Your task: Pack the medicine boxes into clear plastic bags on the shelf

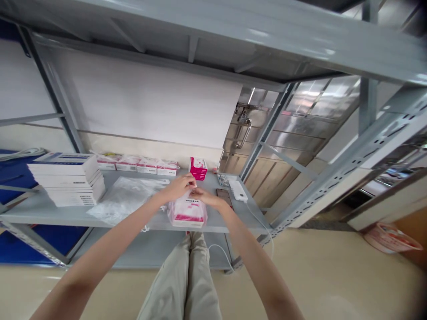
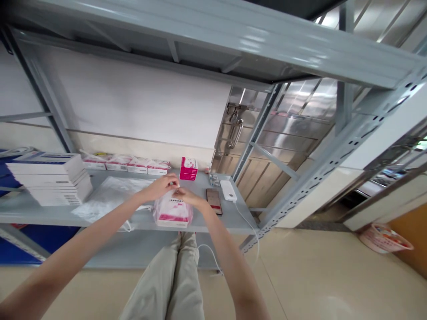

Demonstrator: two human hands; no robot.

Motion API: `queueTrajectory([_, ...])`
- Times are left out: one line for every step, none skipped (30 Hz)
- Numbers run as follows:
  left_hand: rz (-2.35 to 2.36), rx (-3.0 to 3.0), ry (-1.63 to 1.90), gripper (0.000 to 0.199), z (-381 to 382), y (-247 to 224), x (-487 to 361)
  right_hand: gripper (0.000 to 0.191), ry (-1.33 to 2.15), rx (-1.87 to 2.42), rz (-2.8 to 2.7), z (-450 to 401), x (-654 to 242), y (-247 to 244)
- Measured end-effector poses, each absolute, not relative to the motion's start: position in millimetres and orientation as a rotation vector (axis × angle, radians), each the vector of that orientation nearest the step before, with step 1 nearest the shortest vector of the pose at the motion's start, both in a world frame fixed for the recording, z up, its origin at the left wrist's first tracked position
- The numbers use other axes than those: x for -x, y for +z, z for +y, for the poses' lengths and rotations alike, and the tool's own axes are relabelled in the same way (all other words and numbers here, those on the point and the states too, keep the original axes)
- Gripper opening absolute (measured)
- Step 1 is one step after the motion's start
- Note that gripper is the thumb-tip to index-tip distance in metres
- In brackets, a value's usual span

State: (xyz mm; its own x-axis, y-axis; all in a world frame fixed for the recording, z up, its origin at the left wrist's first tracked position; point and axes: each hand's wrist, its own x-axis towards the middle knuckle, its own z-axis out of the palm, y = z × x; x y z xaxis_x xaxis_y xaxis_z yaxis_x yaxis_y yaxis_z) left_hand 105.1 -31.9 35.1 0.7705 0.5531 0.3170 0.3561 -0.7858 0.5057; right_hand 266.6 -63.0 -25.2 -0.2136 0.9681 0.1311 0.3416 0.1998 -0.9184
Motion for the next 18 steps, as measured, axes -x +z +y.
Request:
queueTrajectory([0.718,-2.527,0.657,0.015,-30.6,36.3,-104.2,0.020,1.067,1.236,-1.729,-65.7,-269.0,-23.0])
queueTrajectory([0.742,-2.509,0.676,0.014,-29.5,37.0,-103.4,0.021,1.124,1.222,-1.757,-67.8,-270.7,-21.9])
queueTrajectory([0.743,-2.494,0.687,0.014,-28.9,37.2,-102.8,0.023,1.156,1.214,-1.773,-69.3,-271.3,-22.1])
queueTrajectory([0.722,-2.483,0.686,0.013,-28.8,37.0,-102.6,0.025,1.146,1.218,-1.764,-69.8,-270.7,-23.7])
queueTrajectory([0.686,-2.480,0.679,0.013,-28.9,36.5,-102.6,0.027,1.107,1.236,-1.734,-69.4,-268.9,-26.5])
queueTrajectory([0.644,-2.482,0.669,0.012,-29.1,35.5,-102.7,0.030,1.059,1.261,-1.694,-68.4,-266.4,-30.2])
queueTrajectory([0.605,-2.479,0.667,0.011,-29.2,34.1,-102.5,0.033,1.018,1.287,-1.655,-67.0,-263.4,-34.4])
queueTrajectory([0.586,-2.460,0.674,0.008,-29.0,32.1,-101.7,0.036,0.988,1.310,-1.624,-65.7,-260.5,-38.6])
queueTrajectory([0.588,-2.421,0.684,0.007,-28.4,29.7,-100.3,0.037,0.966,1.327,-1.597,-64.6,-257.8,-42.6])
queueTrajectory([0.606,-2.371,0.689,0.009,-27.5,26.8,-98.2,0.038,0.948,1.338,-1.572,-64.1,-255.6,-46.0])
queueTrajectory([0.621,-2.326,0.677,0.013,-26.3,23.6,-95.7,0.038,0.935,1.346,-1.546,-64.1,-253.7,-48.8])
queueTrajectory([0.631,-2.299,0.651,0.016,-24.9,20.2,-92.9,0.038,0.927,1.351,-1.519,-64.6,-252.2,-50.9])
queueTrajectory([0.636,-2.296,0.621,0.015,-23.3,16.9,-90.1,0.038,0.922,1.355,-1.494,-65.4,-250.8,-52.4])
queueTrajectory([0.636,-2.313,0.593,0.011,-21.8,13.9,-87.7,0.038,0.921,1.359,-1.473,-66.4,-249.5,-53.3])
queueTrajectory([0.635,-2.341,0.578,0.008,-20.2,11.3,-85.6,0.038,0.929,1.360,-1.466,-67.5,-248.3,-53.8])
queueTrajectory([0.636,-2.377,0.576,0.007,-18.6,9.4,-83.9,0.038,0.937,1.358,-1.471,-68.6,-247.3,-53.9])
queueTrajectory([0.639,-2.413,0.583,0.009,-17.0,8.2,-82.5,0.039,0.944,1.354,-1.477,-69.7,-246.6,-53.8])
queueTrajectory([0.645,-2.449,0.593,0.012,-15.5,7.7,-81.1,0.039,0.945,1.346,-1.476,-70.8,-246.3,-53.6])
